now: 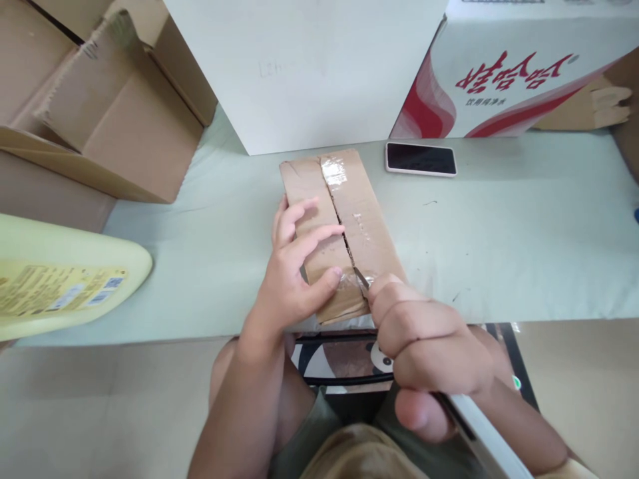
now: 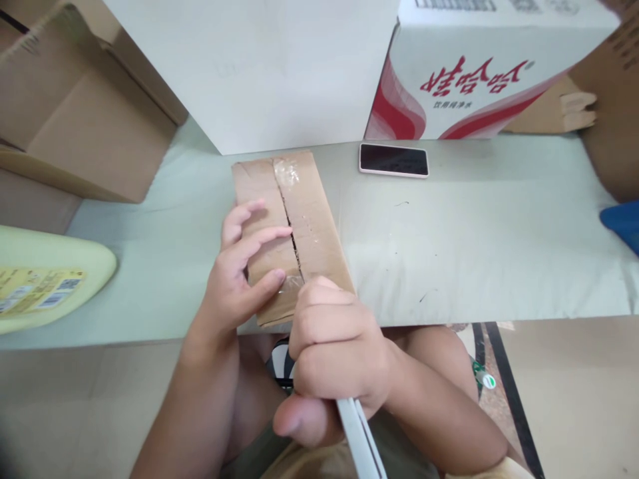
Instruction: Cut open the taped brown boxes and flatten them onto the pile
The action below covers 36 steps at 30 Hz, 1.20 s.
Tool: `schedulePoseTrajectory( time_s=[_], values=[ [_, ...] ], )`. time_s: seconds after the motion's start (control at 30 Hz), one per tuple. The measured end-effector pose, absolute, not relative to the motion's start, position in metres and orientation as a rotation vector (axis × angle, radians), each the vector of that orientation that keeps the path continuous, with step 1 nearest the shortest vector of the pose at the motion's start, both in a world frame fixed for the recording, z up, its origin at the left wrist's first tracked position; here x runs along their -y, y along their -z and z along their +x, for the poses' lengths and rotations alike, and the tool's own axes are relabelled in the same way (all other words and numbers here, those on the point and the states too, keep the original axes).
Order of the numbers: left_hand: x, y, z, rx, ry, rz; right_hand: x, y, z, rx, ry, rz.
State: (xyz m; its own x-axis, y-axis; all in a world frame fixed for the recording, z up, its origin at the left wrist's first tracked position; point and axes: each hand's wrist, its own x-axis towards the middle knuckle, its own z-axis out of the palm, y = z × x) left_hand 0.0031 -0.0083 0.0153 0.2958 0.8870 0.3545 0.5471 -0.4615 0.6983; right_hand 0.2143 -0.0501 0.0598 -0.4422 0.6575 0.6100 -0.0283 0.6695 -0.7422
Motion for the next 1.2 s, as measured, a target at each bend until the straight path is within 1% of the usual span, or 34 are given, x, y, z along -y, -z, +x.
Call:
schedulePoseTrajectory(
  time_s=[0.13,0.27,0.37,0.77,0.9,1.2],
  values=[
    [0.008,-0.015,0.003,-1.263,-1.036,2.121,0.052,-0.061,0.207,1.720,-0.958,-0.533],
    [0.008,-0.015,0.002,-1.274,-1.015,2.124,0.053,-0.053,0.194,1.419,-0.922,-0.459],
    [0.007,-0.014,0.002,-1.252,-1.034,2.129,0.051,-0.047,0.190,1.326,-0.930,-0.460],
    [0.007,-0.012,0.002,-1.253,-1.064,2.135,0.051,-0.046,0.195,1.255,-0.999,-0.551],
    [0.007,-0.012,0.002,-1.216,-1.103,2.124,0.051,-0.048,0.196,1.253,-1.023,-0.543],
    [0.007,-0.011,0.001,-1.249,-1.063,2.130,0.054,-0.050,0.197,1.215,-1.135,-0.511]
  ],
)
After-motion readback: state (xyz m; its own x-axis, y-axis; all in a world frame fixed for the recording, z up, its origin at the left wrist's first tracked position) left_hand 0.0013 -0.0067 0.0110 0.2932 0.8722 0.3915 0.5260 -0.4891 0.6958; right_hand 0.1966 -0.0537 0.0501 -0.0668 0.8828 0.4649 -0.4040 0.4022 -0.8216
